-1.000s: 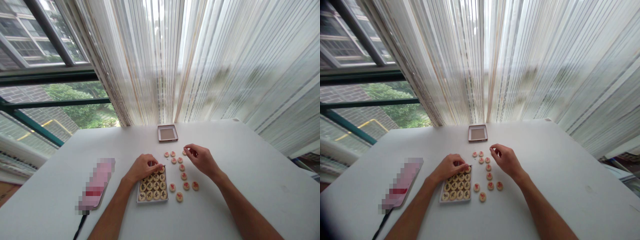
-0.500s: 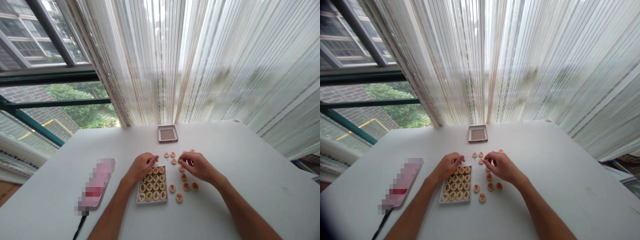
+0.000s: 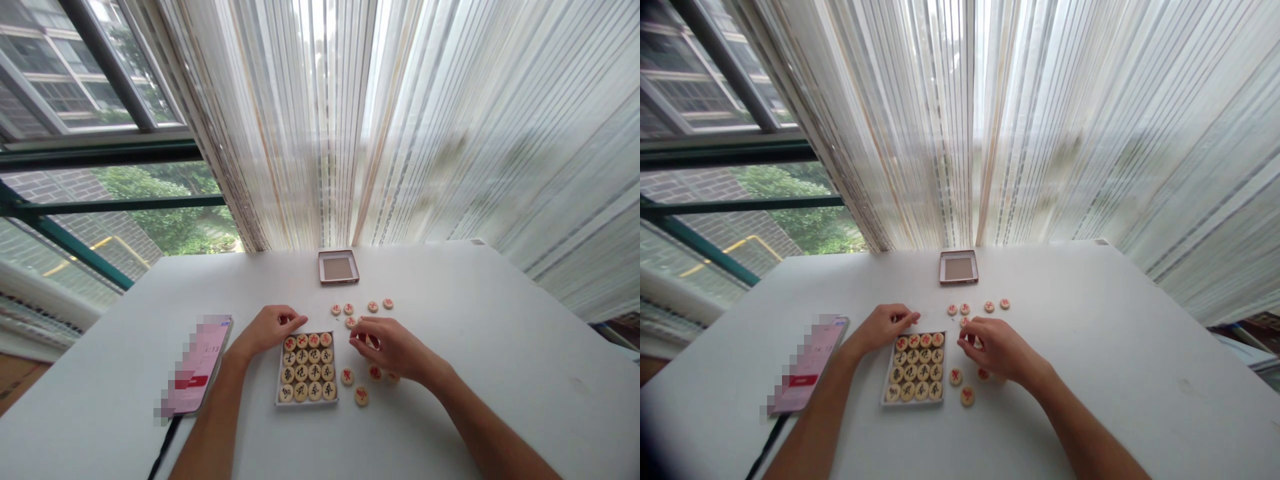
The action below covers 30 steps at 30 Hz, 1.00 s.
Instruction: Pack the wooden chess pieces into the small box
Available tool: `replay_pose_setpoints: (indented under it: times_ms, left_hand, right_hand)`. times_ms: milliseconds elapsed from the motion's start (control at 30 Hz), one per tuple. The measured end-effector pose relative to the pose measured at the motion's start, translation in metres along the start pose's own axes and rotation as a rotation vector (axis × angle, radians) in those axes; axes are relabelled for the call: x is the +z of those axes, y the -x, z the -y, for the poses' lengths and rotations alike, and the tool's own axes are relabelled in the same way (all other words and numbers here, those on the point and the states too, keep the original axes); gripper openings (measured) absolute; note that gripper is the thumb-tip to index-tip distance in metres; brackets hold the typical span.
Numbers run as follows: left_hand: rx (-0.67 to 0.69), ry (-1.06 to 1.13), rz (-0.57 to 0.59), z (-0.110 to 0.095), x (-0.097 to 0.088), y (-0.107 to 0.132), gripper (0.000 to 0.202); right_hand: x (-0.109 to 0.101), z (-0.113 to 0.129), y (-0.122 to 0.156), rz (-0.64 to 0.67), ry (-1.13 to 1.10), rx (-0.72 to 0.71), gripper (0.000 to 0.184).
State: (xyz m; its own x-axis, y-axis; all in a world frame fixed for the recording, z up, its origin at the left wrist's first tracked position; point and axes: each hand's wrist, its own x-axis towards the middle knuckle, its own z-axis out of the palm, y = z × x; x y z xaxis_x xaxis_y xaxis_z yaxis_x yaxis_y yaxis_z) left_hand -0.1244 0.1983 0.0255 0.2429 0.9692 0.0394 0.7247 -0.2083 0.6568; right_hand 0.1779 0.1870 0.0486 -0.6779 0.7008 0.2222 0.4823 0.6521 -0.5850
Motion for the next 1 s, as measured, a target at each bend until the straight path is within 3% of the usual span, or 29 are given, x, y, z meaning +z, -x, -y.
replay_pose_setpoints:
  times_ms: [200, 500, 600, 767, 1000]
  left_hand:
    - [-0.113, 0.1, 0.219, 0.013, -0.015, 0.007, 0.046]
    - [-0.127, 0.115, 0.317, 0.009, -0.025, 0.01, 0.038]
    - [-0.106, 0.106, 0.268, 0.01, -0.02, 0.007, 0.039]
    - [-0.047, 0.063, 0.024, 0.008, -0.007, 0.0, 0.041]
    - [0.004, -0.059, -0.099, -0.002, 0.003, -0.002, 0.045]
  right_hand:
    - [-0.003, -0.005, 0.001, -0.032, -0.005, 0.012, 0.013]
    - [-0.009, -0.017, 0.002, -0.106, 0.024, 0.039, 0.018]
    - [-0.016, -0.025, 0.001, -0.162, 0.027, 0.067, 0.018]
    - [-0.024, -0.037, 0.002, -0.254, 0.036, 0.123, 0.022]
    - [-0.034, -0.053, 0.006, -0.292, 0.076, 0.197, 0.02]
